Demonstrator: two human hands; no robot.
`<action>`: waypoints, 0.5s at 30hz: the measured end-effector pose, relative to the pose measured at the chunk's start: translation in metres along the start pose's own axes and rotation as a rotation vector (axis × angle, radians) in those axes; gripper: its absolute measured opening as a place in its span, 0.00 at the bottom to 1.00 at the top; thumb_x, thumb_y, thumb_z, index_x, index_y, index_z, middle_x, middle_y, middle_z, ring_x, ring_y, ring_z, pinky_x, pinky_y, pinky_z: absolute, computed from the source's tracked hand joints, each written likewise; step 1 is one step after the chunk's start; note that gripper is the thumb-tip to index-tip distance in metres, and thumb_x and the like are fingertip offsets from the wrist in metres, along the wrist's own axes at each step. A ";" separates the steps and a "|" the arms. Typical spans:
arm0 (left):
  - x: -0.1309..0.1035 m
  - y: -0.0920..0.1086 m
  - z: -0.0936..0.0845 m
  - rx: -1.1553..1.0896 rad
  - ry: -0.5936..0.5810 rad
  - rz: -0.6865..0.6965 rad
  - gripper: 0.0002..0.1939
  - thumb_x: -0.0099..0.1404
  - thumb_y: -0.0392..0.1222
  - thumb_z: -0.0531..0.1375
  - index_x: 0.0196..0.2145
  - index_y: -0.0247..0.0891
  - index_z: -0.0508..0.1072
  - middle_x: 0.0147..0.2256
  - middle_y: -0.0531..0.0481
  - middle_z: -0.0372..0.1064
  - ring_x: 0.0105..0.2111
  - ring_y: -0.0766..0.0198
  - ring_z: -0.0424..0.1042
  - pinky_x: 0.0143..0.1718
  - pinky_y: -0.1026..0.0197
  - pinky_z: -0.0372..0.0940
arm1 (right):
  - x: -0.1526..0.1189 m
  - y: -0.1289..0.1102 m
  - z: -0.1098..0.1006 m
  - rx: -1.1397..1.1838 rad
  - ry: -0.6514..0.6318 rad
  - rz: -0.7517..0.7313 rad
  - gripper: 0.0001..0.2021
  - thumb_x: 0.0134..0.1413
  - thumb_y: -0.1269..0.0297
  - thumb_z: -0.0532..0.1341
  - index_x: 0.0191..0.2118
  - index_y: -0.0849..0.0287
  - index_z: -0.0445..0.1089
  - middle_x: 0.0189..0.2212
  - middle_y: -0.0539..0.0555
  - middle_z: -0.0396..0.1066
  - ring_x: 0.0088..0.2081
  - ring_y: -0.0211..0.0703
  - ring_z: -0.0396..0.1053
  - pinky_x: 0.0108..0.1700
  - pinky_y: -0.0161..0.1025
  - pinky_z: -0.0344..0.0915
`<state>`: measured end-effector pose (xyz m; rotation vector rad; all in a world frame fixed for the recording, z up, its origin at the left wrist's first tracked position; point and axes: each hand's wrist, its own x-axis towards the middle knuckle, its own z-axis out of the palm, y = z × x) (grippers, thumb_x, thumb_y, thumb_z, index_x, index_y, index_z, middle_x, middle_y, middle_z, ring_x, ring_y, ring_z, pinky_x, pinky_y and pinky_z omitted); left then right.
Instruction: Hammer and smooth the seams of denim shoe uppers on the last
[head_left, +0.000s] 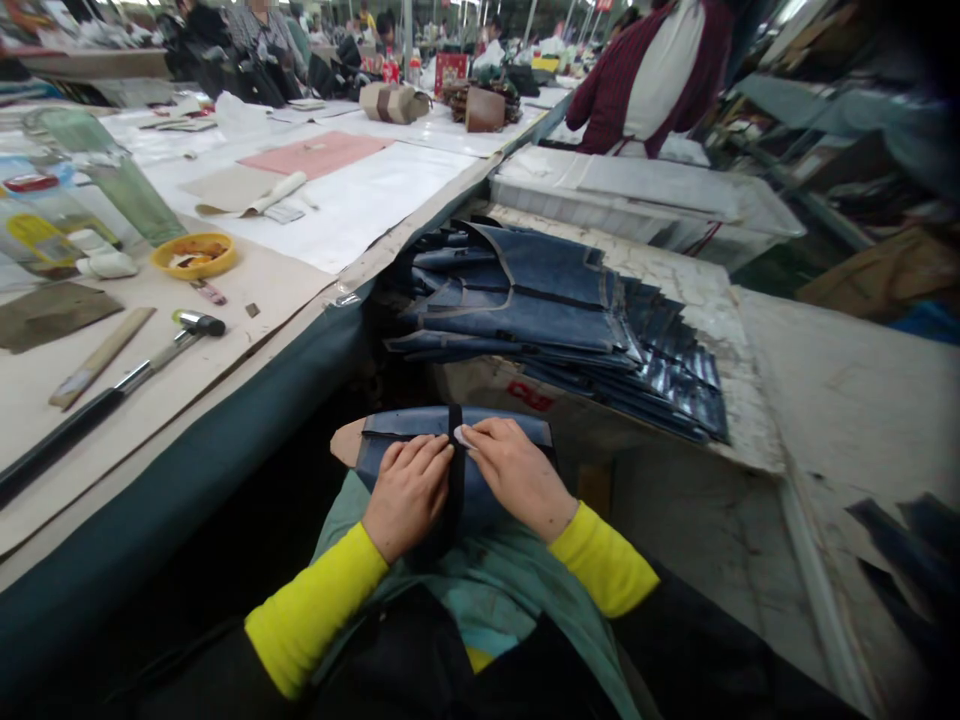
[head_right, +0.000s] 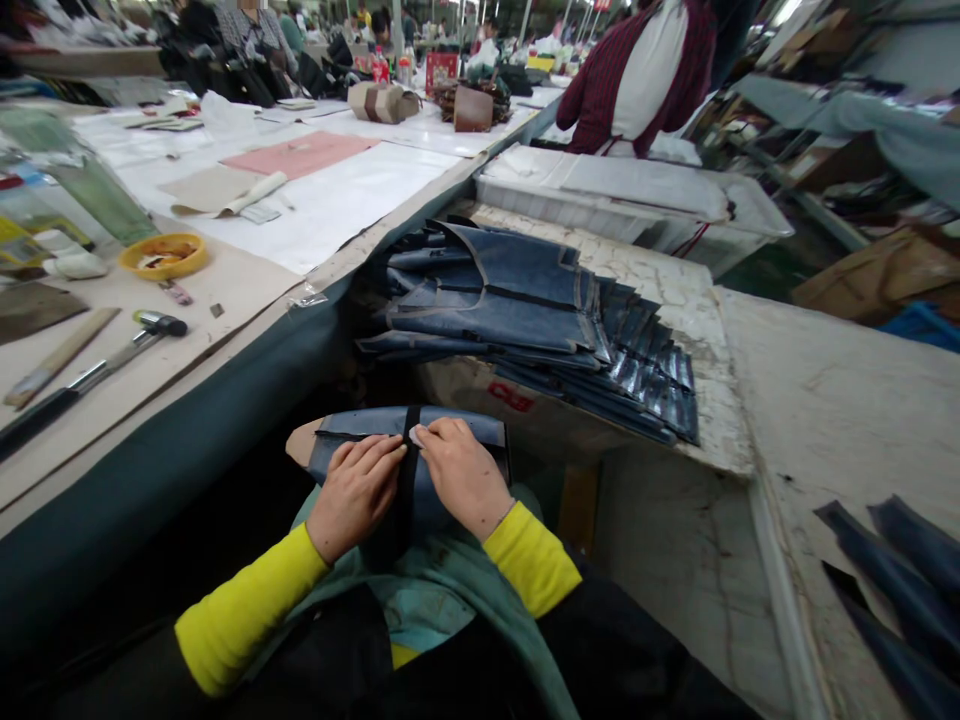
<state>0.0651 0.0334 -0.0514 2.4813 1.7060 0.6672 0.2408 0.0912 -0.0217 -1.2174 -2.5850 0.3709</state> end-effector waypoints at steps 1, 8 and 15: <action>-0.002 0.000 0.000 0.006 0.011 -0.011 0.17 0.65 0.37 0.52 0.51 0.40 0.66 0.53 0.47 0.66 0.52 0.57 0.62 0.50 0.52 0.52 | 0.000 0.003 -0.003 0.036 0.000 -0.025 0.15 0.58 0.71 0.53 0.50 0.62 0.67 0.42 0.58 0.67 0.44 0.45 0.62 0.50 0.44 0.63; -0.009 -0.002 -0.003 -0.003 0.039 -0.060 0.17 0.66 0.38 0.51 0.52 0.39 0.66 0.51 0.46 0.67 0.53 0.57 0.62 0.49 0.53 0.53 | 0.014 -0.005 -0.018 0.130 -0.019 -0.202 0.13 0.57 0.71 0.56 0.47 0.59 0.69 0.43 0.56 0.67 0.46 0.44 0.61 0.51 0.42 0.62; -0.016 -0.026 -0.008 0.037 0.078 -0.070 0.16 0.66 0.38 0.52 0.51 0.40 0.67 0.49 0.46 0.69 0.51 0.57 0.64 0.49 0.54 0.56 | 0.024 -0.007 0.000 0.093 -0.079 -0.212 0.12 0.60 0.68 0.53 0.46 0.56 0.70 0.39 0.55 0.68 0.43 0.43 0.63 0.46 0.41 0.63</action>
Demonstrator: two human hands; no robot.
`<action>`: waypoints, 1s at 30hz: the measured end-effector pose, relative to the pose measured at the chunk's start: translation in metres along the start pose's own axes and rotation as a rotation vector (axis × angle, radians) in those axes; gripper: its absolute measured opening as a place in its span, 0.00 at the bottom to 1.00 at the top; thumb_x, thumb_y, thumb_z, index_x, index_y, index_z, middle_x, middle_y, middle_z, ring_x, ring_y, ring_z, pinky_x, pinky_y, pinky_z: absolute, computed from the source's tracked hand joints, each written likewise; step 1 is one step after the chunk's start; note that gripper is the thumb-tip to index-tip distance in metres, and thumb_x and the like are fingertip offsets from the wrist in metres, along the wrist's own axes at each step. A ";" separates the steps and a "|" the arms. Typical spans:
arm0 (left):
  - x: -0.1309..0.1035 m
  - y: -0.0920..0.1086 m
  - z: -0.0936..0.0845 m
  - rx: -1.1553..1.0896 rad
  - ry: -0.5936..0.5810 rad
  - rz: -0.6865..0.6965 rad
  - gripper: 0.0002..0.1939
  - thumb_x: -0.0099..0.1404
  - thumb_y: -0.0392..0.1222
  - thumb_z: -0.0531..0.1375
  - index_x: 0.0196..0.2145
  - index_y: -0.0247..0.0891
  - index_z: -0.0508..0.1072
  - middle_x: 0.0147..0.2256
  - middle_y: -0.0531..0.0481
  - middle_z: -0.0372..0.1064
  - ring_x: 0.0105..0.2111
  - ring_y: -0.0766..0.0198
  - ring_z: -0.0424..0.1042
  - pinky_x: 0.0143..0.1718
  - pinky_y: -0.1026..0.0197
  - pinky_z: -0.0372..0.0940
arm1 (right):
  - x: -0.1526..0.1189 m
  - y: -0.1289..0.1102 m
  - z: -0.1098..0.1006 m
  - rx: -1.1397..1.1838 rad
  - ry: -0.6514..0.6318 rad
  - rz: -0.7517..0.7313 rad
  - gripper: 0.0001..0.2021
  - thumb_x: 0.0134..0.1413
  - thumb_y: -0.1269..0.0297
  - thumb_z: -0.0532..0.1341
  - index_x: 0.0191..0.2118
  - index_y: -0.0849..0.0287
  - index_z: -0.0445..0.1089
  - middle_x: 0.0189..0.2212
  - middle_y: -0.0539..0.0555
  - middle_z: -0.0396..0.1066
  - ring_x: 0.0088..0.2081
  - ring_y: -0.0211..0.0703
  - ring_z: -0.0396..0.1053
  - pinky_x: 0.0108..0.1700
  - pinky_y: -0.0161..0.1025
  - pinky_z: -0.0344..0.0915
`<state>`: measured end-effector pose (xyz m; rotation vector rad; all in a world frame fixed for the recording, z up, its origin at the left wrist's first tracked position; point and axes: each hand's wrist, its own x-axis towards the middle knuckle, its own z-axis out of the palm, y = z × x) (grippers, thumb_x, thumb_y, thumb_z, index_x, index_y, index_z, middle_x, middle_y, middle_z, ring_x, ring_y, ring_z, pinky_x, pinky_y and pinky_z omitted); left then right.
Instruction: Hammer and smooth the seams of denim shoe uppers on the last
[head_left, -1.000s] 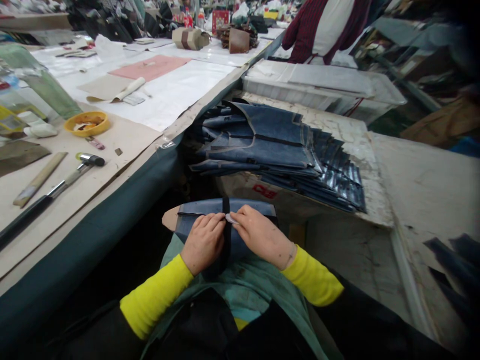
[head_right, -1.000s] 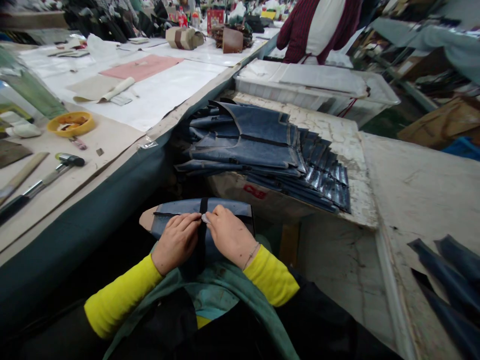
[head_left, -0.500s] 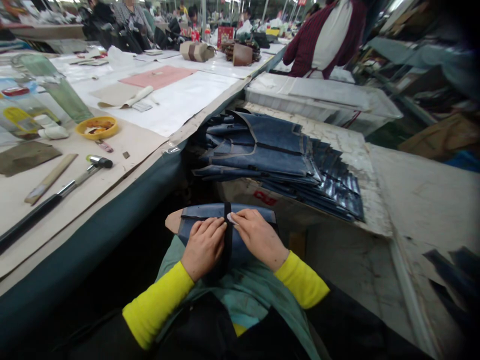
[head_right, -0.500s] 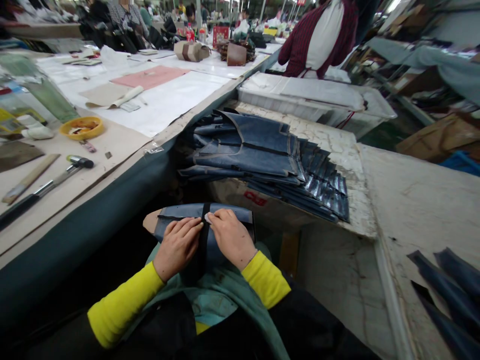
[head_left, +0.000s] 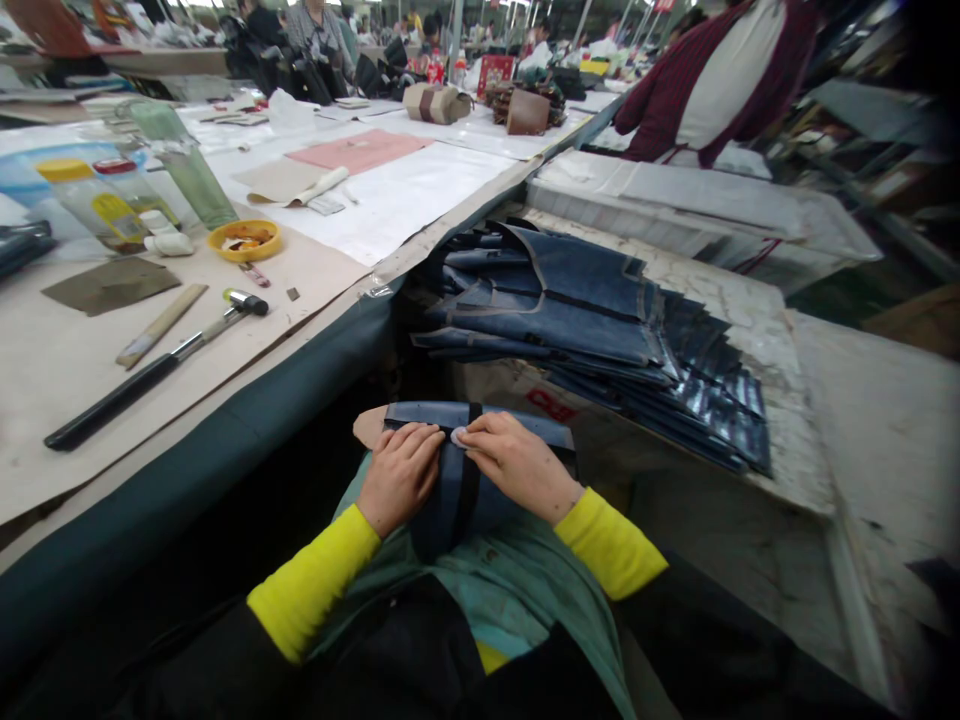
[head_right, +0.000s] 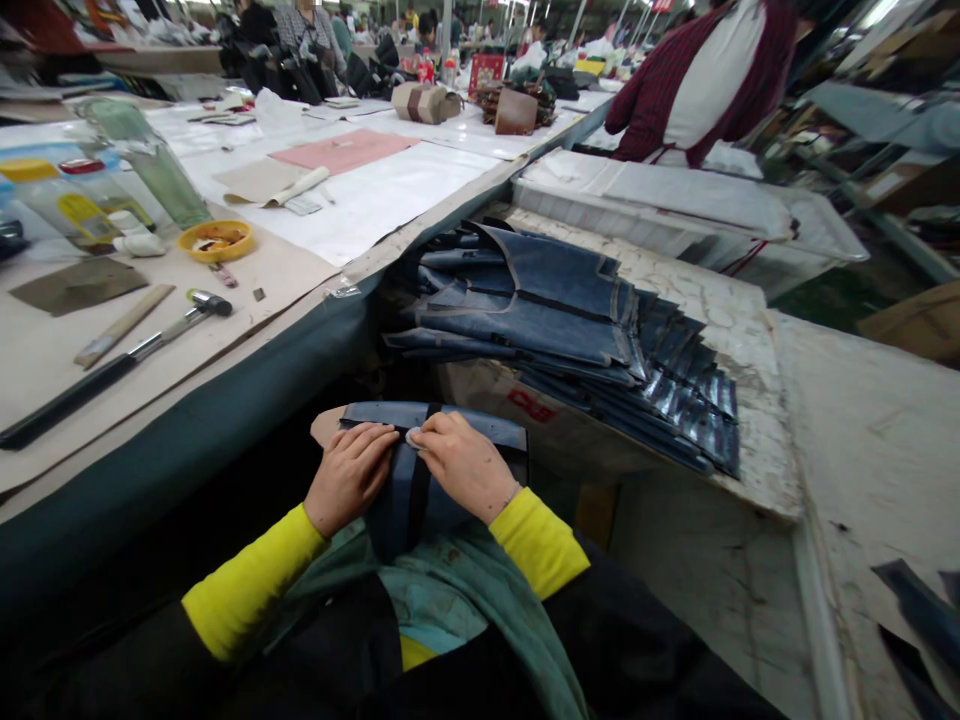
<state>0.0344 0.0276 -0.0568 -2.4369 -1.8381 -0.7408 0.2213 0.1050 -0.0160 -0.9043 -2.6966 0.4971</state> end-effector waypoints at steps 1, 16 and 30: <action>-0.001 -0.006 -0.001 0.009 0.010 -0.005 0.16 0.66 0.38 0.52 0.51 0.40 0.67 0.49 0.46 0.69 0.51 0.57 0.64 0.49 0.54 0.56 | 0.002 0.000 0.001 0.000 -0.004 0.000 0.12 0.60 0.68 0.53 0.46 0.56 0.70 0.39 0.55 0.68 0.42 0.42 0.63 0.46 0.41 0.63; -0.014 -0.047 -0.007 -0.079 0.138 -0.067 0.13 0.65 0.38 0.54 0.47 0.38 0.69 0.46 0.46 0.70 0.48 0.58 0.65 0.50 0.52 0.59 | 0.032 -0.010 0.012 0.021 -0.060 -0.130 0.12 0.60 0.66 0.53 0.46 0.56 0.70 0.40 0.55 0.68 0.43 0.42 0.62 0.46 0.40 0.63; -0.029 -0.052 0.001 -0.138 0.206 -0.240 0.12 0.65 0.39 0.53 0.45 0.40 0.69 0.46 0.46 0.70 0.48 0.58 0.66 0.53 0.49 0.55 | 0.075 -0.035 0.022 0.016 -0.138 -0.168 0.11 0.60 0.67 0.54 0.43 0.57 0.71 0.38 0.55 0.66 0.41 0.41 0.61 0.45 0.39 0.62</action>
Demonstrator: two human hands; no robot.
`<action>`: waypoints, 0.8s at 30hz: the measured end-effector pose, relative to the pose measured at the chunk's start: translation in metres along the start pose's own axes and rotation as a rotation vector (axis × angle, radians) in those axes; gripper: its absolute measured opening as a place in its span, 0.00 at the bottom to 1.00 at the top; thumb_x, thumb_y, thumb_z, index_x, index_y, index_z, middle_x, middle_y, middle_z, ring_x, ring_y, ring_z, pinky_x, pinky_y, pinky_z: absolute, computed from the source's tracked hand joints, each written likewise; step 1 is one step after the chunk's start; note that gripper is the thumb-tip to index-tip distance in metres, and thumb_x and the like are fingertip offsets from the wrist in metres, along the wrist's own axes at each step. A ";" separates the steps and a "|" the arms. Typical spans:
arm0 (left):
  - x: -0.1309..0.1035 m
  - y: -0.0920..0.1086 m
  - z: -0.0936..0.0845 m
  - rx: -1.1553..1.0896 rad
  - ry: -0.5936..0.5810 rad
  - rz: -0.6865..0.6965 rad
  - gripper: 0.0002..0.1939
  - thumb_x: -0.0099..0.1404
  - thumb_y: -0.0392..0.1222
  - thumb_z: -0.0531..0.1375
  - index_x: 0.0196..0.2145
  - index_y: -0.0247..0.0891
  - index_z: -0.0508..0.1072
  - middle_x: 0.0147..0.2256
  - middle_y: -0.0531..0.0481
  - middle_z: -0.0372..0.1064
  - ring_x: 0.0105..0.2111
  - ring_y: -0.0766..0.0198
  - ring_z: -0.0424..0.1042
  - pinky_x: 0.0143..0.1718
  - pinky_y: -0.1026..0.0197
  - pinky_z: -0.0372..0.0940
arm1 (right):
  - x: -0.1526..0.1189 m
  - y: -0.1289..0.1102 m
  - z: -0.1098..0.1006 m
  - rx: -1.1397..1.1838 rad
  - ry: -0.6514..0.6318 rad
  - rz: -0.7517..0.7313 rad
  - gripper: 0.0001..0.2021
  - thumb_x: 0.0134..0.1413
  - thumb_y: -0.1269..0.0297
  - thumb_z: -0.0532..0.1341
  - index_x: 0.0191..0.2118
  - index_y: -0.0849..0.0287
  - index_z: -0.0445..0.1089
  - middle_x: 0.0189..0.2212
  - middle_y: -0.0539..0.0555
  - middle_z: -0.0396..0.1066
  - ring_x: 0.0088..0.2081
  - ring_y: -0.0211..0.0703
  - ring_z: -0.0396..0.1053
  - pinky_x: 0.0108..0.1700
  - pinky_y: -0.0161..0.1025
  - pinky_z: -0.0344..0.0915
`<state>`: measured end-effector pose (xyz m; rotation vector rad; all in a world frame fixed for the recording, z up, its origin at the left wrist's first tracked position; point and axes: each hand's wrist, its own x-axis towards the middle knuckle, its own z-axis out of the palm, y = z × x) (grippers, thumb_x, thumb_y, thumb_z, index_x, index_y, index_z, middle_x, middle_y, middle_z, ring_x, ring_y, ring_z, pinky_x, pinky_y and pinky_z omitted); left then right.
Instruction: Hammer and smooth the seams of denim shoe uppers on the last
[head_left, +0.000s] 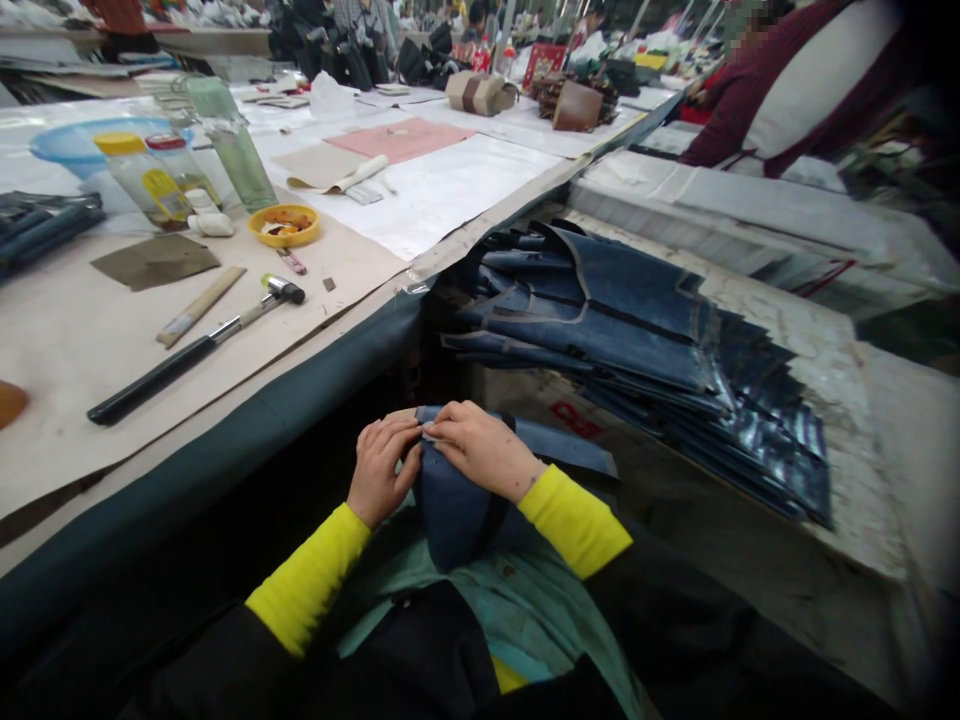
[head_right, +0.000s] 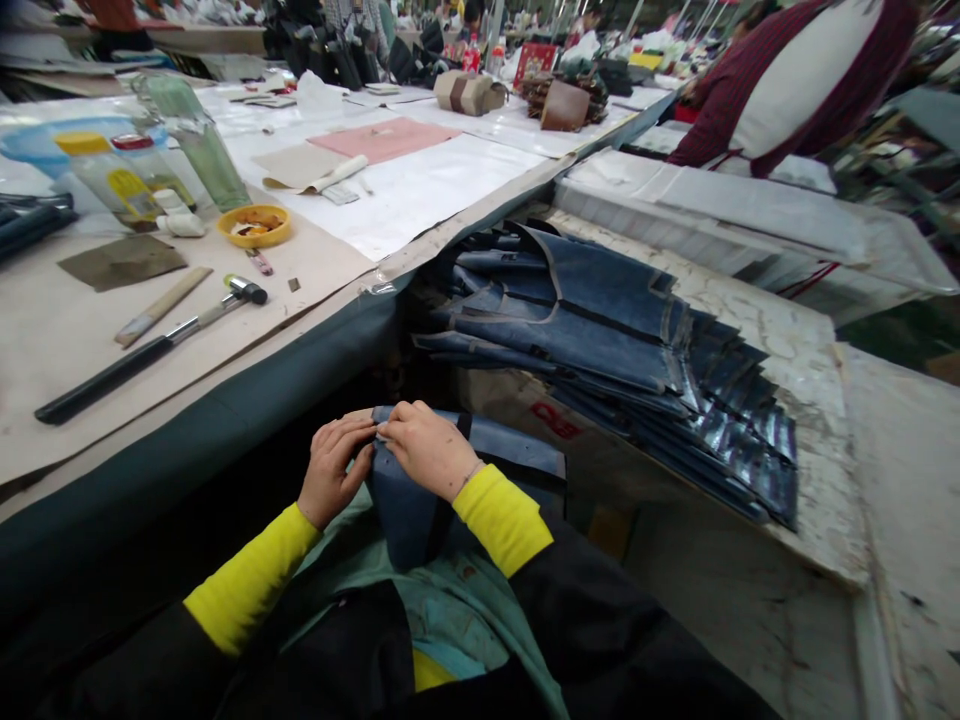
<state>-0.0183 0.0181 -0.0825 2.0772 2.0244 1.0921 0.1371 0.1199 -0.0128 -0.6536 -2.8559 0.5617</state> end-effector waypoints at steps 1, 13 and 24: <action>-0.001 0.000 0.000 -0.016 0.009 -0.013 0.12 0.65 0.39 0.53 0.46 0.39 0.68 0.46 0.46 0.70 0.49 0.58 0.65 0.53 0.49 0.55 | 0.003 -0.001 0.001 -0.004 0.000 -0.006 0.11 0.59 0.67 0.54 0.43 0.57 0.71 0.38 0.55 0.66 0.41 0.41 0.61 0.45 0.39 0.62; 0.002 0.012 -0.002 0.086 -0.076 0.046 0.17 0.65 0.38 0.52 0.52 0.42 0.67 0.48 0.46 0.68 0.50 0.57 0.63 0.53 0.50 0.55 | -0.039 0.012 -0.020 -0.060 -0.041 0.021 0.12 0.60 0.66 0.54 0.45 0.54 0.71 0.38 0.55 0.67 0.42 0.42 0.62 0.45 0.38 0.63; 0.007 0.019 -0.012 0.162 -0.115 0.100 0.15 0.67 0.40 0.51 0.49 0.42 0.70 0.47 0.47 0.70 0.49 0.59 0.63 0.53 0.50 0.54 | -0.097 0.020 -0.043 -0.200 -0.058 0.093 0.11 0.58 0.70 0.54 0.43 0.53 0.72 0.35 0.54 0.67 0.38 0.44 0.64 0.42 0.42 0.65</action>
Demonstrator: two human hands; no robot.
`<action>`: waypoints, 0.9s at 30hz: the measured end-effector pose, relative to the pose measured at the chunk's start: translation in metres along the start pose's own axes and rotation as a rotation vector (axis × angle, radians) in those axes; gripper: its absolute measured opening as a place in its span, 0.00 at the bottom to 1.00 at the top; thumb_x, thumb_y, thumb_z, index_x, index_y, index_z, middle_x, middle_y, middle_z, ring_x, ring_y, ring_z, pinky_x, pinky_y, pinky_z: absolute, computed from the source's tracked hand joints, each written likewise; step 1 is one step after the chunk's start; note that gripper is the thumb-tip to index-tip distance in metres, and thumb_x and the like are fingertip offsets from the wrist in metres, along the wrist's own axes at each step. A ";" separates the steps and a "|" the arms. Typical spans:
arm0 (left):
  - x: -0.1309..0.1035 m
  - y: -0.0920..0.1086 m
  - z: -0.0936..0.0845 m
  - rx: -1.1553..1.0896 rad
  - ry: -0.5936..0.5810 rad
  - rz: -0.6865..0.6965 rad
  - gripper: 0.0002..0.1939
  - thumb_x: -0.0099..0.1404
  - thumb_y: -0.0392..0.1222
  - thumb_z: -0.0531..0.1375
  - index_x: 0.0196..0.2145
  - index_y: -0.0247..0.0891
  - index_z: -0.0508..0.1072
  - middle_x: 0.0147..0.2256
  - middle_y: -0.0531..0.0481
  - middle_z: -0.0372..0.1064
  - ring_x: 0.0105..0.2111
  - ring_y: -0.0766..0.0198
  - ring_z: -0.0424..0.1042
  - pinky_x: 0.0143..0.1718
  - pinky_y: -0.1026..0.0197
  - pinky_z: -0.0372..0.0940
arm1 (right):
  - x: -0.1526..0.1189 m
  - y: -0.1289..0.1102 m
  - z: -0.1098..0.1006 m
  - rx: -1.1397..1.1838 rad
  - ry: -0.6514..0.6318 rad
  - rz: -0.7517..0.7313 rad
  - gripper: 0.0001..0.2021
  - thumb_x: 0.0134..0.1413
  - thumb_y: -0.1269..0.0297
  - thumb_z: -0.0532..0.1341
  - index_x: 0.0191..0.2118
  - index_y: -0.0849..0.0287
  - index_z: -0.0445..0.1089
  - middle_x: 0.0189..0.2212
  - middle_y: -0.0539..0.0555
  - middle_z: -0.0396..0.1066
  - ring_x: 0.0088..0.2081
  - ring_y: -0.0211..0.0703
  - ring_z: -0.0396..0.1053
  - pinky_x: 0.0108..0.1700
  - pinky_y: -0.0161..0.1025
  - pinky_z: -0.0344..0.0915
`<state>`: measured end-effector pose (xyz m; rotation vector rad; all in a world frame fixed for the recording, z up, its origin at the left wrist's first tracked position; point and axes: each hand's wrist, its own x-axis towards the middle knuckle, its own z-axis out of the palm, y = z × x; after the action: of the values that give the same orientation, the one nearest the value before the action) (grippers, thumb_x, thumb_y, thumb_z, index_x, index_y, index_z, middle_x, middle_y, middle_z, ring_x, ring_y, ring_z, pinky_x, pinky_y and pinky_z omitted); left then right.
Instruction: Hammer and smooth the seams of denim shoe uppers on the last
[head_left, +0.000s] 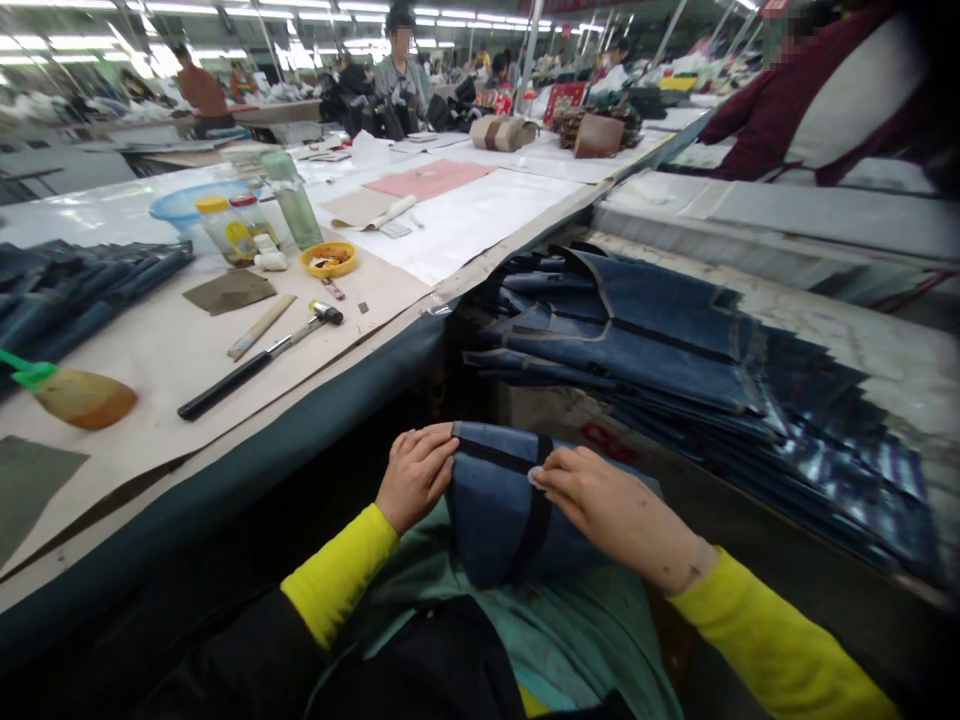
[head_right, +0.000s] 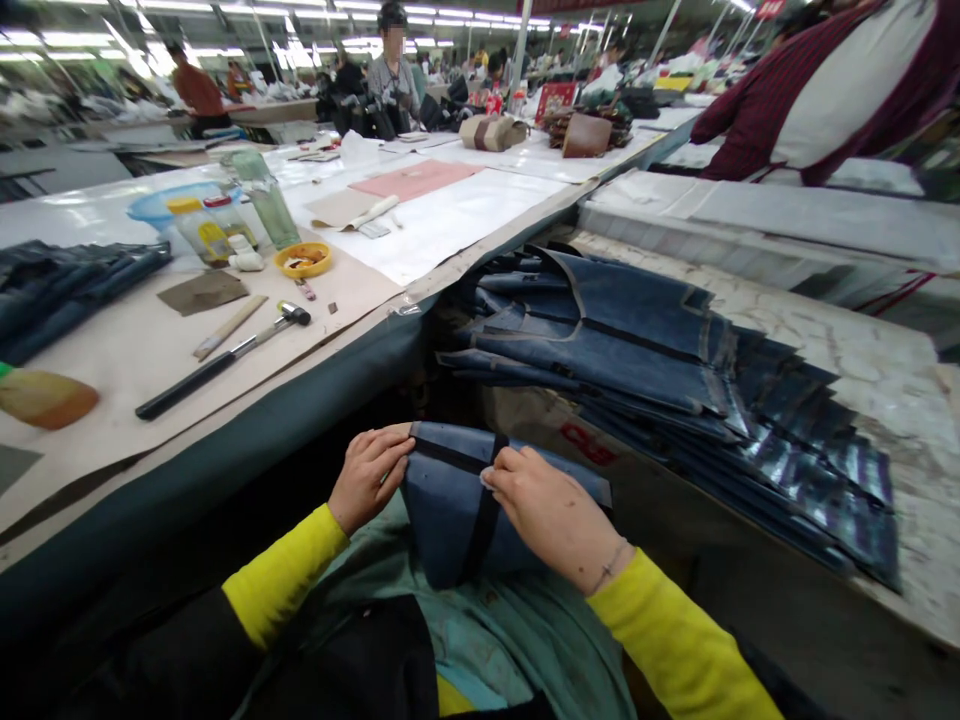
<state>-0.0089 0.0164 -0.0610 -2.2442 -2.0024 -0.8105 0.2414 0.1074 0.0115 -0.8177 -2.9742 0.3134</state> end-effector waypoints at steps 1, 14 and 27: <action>0.001 0.001 -0.003 0.013 -0.016 0.005 0.15 0.67 0.41 0.51 0.49 0.42 0.70 0.47 0.47 0.69 0.49 0.58 0.63 0.53 0.50 0.55 | 0.000 -0.002 0.002 -0.001 0.019 0.008 0.12 0.58 0.70 0.54 0.43 0.54 0.71 0.35 0.54 0.67 0.38 0.44 0.64 0.42 0.42 0.65; 0.013 0.021 -0.001 0.050 -0.121 0.186 0.16 0.67 0.40 0.50 0.51 0.37 0.67 0.42 0.46 0.69 0.45 0.58 0.64 0.47 0.54 0.61 | 0.004 -0.015 0.030 0.127 0.139 0.048 0.12 0.58 0.68 0.55 0.47 0.55 0.70 0.38 0.54 0.68 0.39 0.44 0.64 0.43 0.43 0.67; 0.020 -0.118 -0.125 0.497 -0.051 -0.304 0.21 0.68 0.45 0.49 0.55 0.32 0.63 0.50 0.43 0.65 0.50 0.56 0.61 0.53 0.55 0.54 | -0.025 -0.021 0.050 0.130 0.354 0.132 0.15 0.59 0.68 0.52 0.51 0.56 0.66 0.44 0.56 0.68 0.45 0.45 0.65 0.49 0.44 0.66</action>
<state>-0.1630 0.0109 0.0171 -1.7295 -2.2831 -0.2183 0.2476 0.0683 -0.0329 -0.9438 -2.5518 0.3245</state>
